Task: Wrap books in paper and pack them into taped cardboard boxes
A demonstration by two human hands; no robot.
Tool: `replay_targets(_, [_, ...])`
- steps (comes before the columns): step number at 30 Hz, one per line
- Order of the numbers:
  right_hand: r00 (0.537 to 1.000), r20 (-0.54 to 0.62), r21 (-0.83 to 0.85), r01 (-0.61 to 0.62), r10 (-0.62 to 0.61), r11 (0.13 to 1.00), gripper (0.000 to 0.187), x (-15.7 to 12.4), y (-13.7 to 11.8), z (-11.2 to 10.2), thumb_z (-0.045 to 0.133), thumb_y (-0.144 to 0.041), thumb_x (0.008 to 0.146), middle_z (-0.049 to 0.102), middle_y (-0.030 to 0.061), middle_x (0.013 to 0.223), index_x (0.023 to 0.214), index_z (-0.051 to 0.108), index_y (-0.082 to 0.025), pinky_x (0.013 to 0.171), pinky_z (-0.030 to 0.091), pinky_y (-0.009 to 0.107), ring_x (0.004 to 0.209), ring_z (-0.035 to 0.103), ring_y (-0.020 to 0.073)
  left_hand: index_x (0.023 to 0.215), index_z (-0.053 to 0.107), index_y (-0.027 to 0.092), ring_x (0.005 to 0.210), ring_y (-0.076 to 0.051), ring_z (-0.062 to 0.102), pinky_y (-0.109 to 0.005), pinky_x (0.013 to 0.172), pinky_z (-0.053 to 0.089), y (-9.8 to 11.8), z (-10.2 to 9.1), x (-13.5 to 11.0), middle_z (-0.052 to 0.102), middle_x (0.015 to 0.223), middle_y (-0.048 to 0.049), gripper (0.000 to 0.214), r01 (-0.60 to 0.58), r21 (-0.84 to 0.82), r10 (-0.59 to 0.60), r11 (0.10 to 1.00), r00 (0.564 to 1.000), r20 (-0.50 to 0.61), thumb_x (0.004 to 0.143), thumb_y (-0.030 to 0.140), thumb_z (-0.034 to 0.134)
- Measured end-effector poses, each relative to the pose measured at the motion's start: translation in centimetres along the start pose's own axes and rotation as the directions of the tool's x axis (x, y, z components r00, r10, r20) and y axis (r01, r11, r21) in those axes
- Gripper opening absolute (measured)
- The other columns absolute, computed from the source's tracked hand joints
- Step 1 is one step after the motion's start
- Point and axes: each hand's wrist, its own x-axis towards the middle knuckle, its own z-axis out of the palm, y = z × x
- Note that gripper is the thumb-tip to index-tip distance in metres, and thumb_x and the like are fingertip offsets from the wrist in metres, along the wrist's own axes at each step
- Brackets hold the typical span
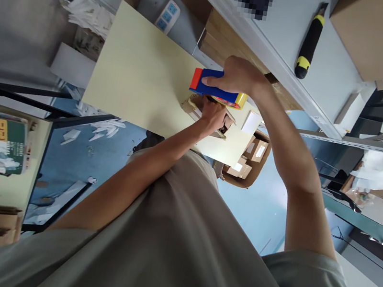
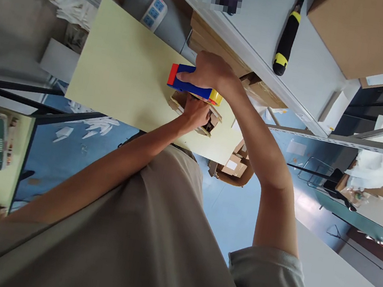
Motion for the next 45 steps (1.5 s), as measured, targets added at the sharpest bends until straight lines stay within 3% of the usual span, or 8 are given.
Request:
replay_targets(3, [0.999, 0.016, 0.003, -0.037, 0.037, 0.999, 0.072, -0.5, 0.6, 0.1, 0.067, -0.074, 0.112, 0.085, 0.0257, 0.119, 0.121, 0.081, -0.005, 0.092, 0.053, 0.034, 0.118, 0.082, 0.0347, 0.134, 0.077, 0.0, 0.118, -0.042, 0.074, -0.06, 0.124, 0.039, -0.7, -0.2, -0.6, 0.083, 0.113, -0.0265, 0.055, 0.037, 0.102, -0.036, 0.994, 0.999, -0.01, 0.111, 0.048, 0.064])
replay_targets(7, [0.997, 0.051, -0.012, -0.063, 0.063, 0.998, 0.075, -0.6, 1.4, 1.1, 0.07, -0.075, 0.112, 0.085, 0.0271, 0.119, 0.121, 0.081, -0.001, 0.09, 0.052, 0.031, 0.119, 0.08, 0.0319, 0.137, 0.079, 0.003, 0.124, -0.042, 0.074, -0.055, 0.117, 0.044, -2.2, -0.6, -2.0, 0.084, 0.119, -0.027, 0.073, -0.074, 0.142, 0.076, 0.987, 0.997, -0.012, 0.12, 0.064, 0.042])
replay_targets(15, [0.996, 0.047, 0.064, -0.073, 0.07, 0.995, 0.067, -0.5, 1.2, 1.8, 0.061, -0.071, 0.117, 0.086, 0.0193, 0.115, 0.122, 0.082, -0.008, 0.087, 0.054, 0.031, 0.112, 0.082, 0.0312, 0.161, 0.068, 0.002, 0.124, -0.041, 0.073, -0.06, 0.125, 0.04, -2.4, -0.2, -4.7, 0.084, 0.12, -0.0272, 0.07, -0.076, 0.13, 0.082, 0.989, 0.996, -0.041, 0.123, 0.043, 0.026])
replay_targets(21, [1.0, -0.025, 0.087, -0.006, 0.008, 0.996, 0.067, 0.2, -0.4, 1.4, 0.066, -0.077, 0.11, 0.086, 0.0165, 0.112, 0.123, 0.081, -0.013, 0.095, 0.061, 0.037, 0.11, 0.081, 0.0332, 0.134, 0.085, 0.014, 0.147, -0.044, 0.061, -0.064, 0.126, 0.042, -2.9, -0.4, -5.4, 0.074, 0.15, -0.0272, 0.055, -0.12, 0.065, 0.125, 0.991, 0.989, -0.077, 0.121, 0.041, 0.038])
replay_targets(28, [1.0, -0.01, 0.105, -0.023, 0.024, 0.994, 0.064, 0.3, -1.1, 1.3, 0.068, -0.08, 0.106, 0.086, 0.013, 0.116, 0.129, 0.08, -0.021, 0.096, 0.063, 0.039, 0.117, 0.079, 0.0359, 0.121, 0.085, 0.016, 0.14, -0.039, 0.067, -0.058, 0.124, 0.049, -4.1, 1.6, -3.0, 0.079, 0.134, -0.023, 0.05, -0.27, 0.079, 0.274, 0.959, 0.961, -0.04, 0.123, 0.036, 0.039])
replay_targets(37, [0.997, -0.065, 0.113, -0.04, 0.048, 0.993, 0.063, -1.0, -2.0, 2.0, 0.072, -0.072, 0.109, 0.083, 0.0156, 0.109, 0.13, 0.076, -0.013, 0.105, 0.059, 0.036, 0.124, 0.077, 0.0358, 0.134, 0.077, 0.008, 0.136, -0.043, 0.07, -0.059, 0.118, 0.049, -4.0, 5.0, 0.5, 0.079, 0.126, -0.0298, 0.052, -0.294, 0.135, 0.291, 0.946, 0.956, 0.044, 0.123, 0.039, 0.036])
replay_targets(42, [0.994, -0.044, 0.127, -0.089, 0.096, 0.988, 0.071, -2.8, -0.4, 4.5, 0.065, -0.077, 0.11, 0.081, 0.0222, 0.127, 0.138, 0.075, -0.012, 0.109, 0.062, 0.048, 0.134, 0.075, 0.0466, 0.146, 0.073, 0.004, 0.136, -0.041, 0.073, -0.052, 0.121, 0.049, -5.4, 5.9, 0.7, 0.079, 0.133, -0.0292, 0.057, -0.366, 0.194, 0.355, 0.91, 0.931, 0.089, 0.111, 0.01, 0.028])
replay_targets(45, [0.985, -0.008, 0.152, -0.168, 0.171, 0.974, 0.08, -3.8, 1.3, 7.0, 0.062, -0.082, 0.108, 0.081, 0.0265, 0.134, 0.143, 0.075, -0.012, 0.111, 0.062, 0.053, 0.136, 0.074, 0.0502, 0.135, 0.08, 0.009, 0.125, -0.038, 0.078, -0.047, 0.114, 0.054, -6.3, 5.9, 0.7, 0.084, 0.123, -0.0235, 0.051, -0.42, 0.189, 0.406, 0.888, 0.907, 0.108, 0.105, 0.01, 0.038])
